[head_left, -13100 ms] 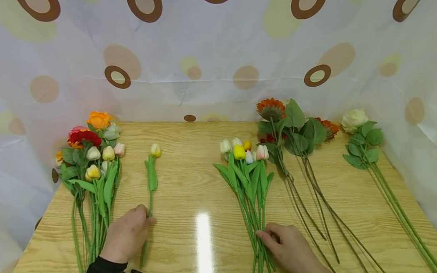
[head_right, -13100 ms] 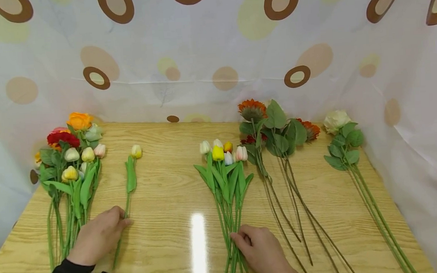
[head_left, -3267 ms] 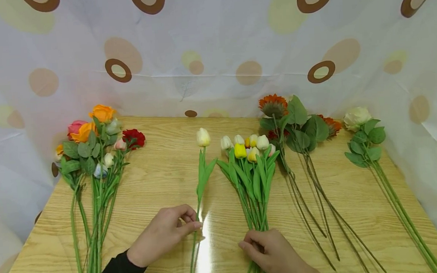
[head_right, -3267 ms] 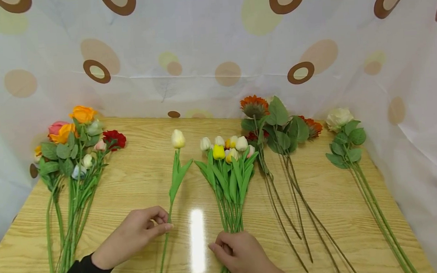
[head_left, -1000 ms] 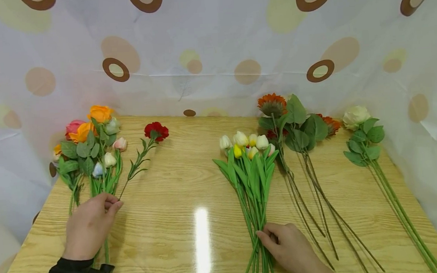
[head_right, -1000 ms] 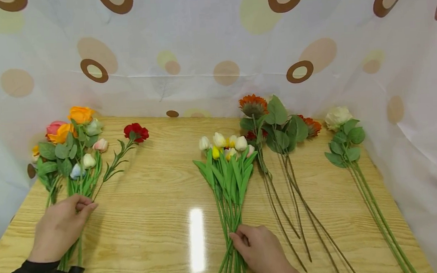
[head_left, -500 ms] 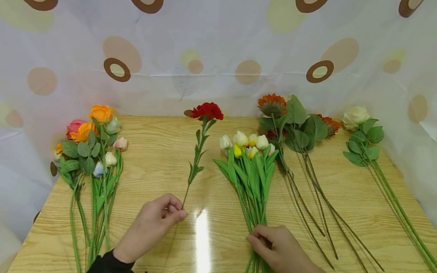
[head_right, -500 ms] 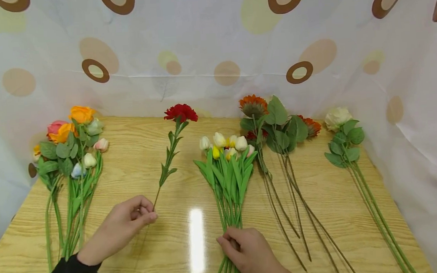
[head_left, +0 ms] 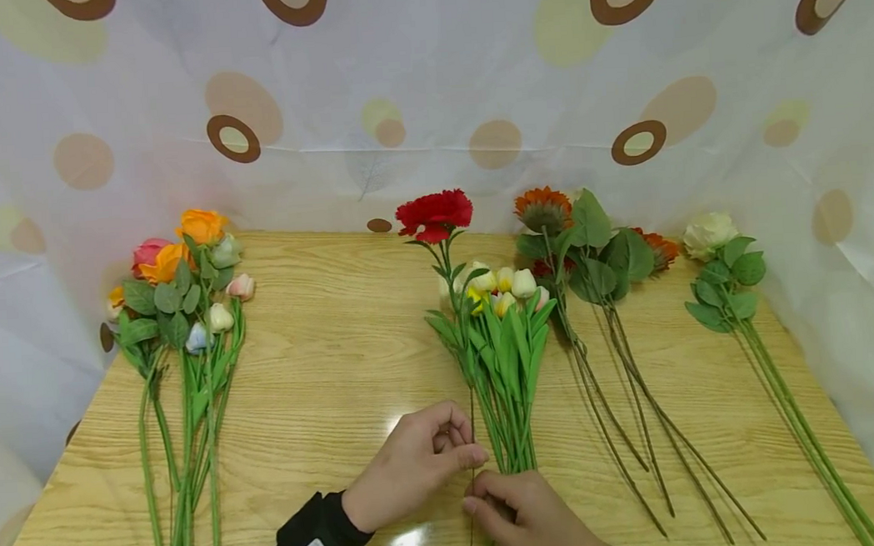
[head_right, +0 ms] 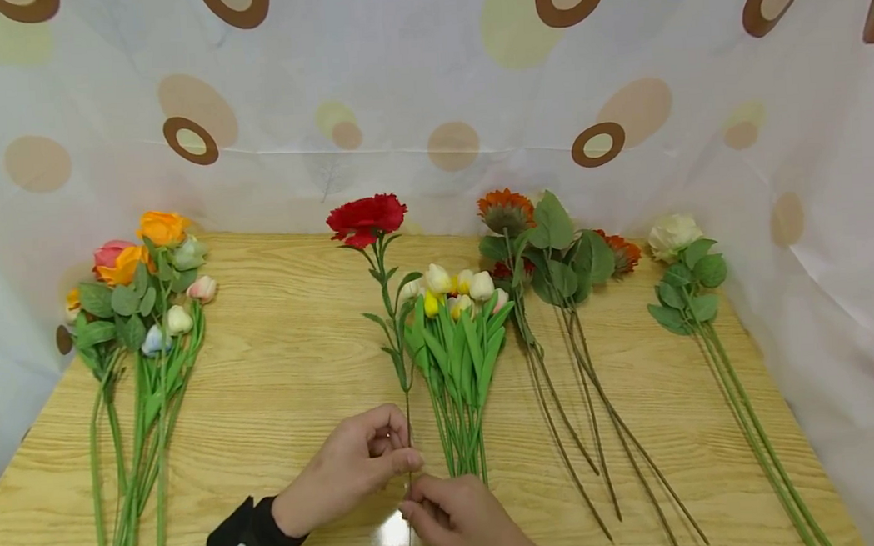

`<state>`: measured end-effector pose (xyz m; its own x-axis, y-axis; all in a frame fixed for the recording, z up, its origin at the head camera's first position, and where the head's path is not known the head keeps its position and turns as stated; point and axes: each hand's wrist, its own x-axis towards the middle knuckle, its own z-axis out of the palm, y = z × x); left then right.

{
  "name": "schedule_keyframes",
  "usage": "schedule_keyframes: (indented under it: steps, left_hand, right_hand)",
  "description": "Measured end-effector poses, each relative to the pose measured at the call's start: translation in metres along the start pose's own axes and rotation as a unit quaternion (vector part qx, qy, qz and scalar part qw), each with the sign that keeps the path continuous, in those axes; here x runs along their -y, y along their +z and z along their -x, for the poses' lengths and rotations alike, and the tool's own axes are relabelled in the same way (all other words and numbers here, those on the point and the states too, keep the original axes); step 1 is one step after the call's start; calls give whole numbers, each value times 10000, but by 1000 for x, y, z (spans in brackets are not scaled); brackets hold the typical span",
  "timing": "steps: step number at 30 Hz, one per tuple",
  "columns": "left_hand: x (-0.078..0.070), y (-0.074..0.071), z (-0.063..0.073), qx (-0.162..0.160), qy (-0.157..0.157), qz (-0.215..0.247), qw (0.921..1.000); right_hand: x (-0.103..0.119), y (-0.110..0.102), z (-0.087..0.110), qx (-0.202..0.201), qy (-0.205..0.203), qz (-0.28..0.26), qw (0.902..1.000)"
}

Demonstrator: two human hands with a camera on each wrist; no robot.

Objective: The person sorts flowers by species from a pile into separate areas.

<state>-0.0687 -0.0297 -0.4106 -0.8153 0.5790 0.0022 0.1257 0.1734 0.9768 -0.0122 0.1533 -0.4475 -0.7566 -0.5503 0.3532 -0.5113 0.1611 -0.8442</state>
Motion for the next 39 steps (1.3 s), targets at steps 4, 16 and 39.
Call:
schedule_keyframes:
  steps: [4, 16, 39]
  left_hand:
    - [0, 4, -2, -29, 100, -76, 9999]
    - [4, -2, 2, -25, -63, -249, 9997]
    - [33, -149, 75, -2124, -1533, -3914, 8821]
  right_hand:
    - [-1, 0, 2, 5, -59, -151, 9999]
    - [-1, -8, 3, 5, -58, -370, 9993]
    - [-3, -188, 110, -1316, 4135, 3770, 8183]
